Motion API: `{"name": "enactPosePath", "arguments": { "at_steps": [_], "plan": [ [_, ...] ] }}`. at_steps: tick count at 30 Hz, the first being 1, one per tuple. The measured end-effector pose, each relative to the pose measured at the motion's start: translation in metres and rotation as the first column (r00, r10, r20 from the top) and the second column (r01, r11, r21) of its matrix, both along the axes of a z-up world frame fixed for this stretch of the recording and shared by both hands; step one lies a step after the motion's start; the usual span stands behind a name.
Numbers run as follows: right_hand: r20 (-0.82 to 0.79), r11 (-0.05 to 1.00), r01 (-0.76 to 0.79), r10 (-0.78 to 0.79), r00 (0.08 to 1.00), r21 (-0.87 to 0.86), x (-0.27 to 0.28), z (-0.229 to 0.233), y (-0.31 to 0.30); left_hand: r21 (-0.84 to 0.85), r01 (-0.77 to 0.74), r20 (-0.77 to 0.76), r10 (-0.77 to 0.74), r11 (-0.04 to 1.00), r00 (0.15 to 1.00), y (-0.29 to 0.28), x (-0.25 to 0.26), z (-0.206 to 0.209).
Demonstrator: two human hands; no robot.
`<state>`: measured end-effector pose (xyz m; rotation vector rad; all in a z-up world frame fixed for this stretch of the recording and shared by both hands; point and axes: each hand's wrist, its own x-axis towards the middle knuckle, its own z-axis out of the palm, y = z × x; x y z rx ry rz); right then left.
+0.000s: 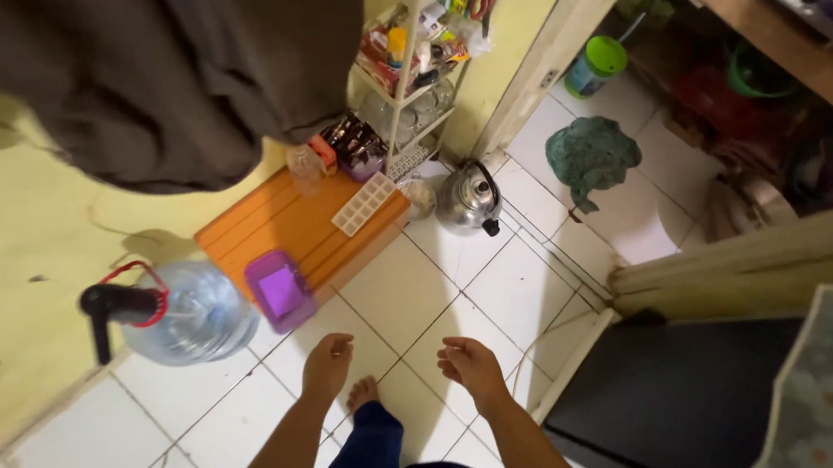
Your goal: The person picks up several household items before storing a water bottle in the refrigerator.
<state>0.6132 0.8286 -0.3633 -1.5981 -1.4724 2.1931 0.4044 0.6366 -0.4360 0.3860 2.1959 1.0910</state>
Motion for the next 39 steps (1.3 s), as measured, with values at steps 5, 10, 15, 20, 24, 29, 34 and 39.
{"name": "enactPosePath", "arguments": {
  "at_steps": [5, 10, 15, 20, 24, 29, 34, 39],
  "plan": [
    [0.014, 0.998, -0.048, 0.049, 0.999, -0.044, -0.029, -0.081, 0.067, 0.08, -0.159, 0.181, 0.142, 0.984, 0.973, 0.087, -0.029, -0.077],
    [-0.135, 0.987, -0.144, 0.134, 0.982, -0.068, -0.081, -0.159, 0.134, 0.176, -0.31, 0.199, 0.275, 0.934, 0.941, 0.148, -0.029, -0.128],
    [-0.225, 0.97, -0.244, 0.233, 0.946, -0.021, -0.121, -0.233, 0.192, 0.193, -0.487, 0.358, 0.401, 0.852, 0.843, 0.176, -0.021, -0.149],
    [-0.229, 0.902, -0.417, 0.431, 0.873, 0.111, -0.15, -0.291, 0.231, 0.19, -0.558, 0.276, 0.502, 0.807, 0.82, 0.191, -0.037, -0.215],
    [-0.256, 0.814, -0.527, 0.578, 0.775, 0.244, -0.18, -0.333, 0.241, 0.111, -0.489, -0.096, 0.499, 0.865, 0.861, 0.196, -0.068, -0.228],
    [0.003, 0.411, -0.629, 0.835, 0.55, 0.659, -0.247, -0.332, 0.225, 0.104, -0.313, -0.417, 0.327, 0.944, 0.848, 0.201, -0.12, -0.241],
    [-0.031, 0.314, -0.458, 0.85, 0.526, 0.831, -0.301, -0.355, 0.223, -0.034, -0.242, -0.419, 0.206, 0.97, 0.884, 0.208, -0.155, -0.246],
    [0.227, -0.057, -0.274, 0.731, 0.643, 0.96, -0.317, -0.369, 0.238, -0.201, -0.216, -0.532, 0.079, 0.955, 0.843, 0.208, -0.174, -0.259]
  ]
}}
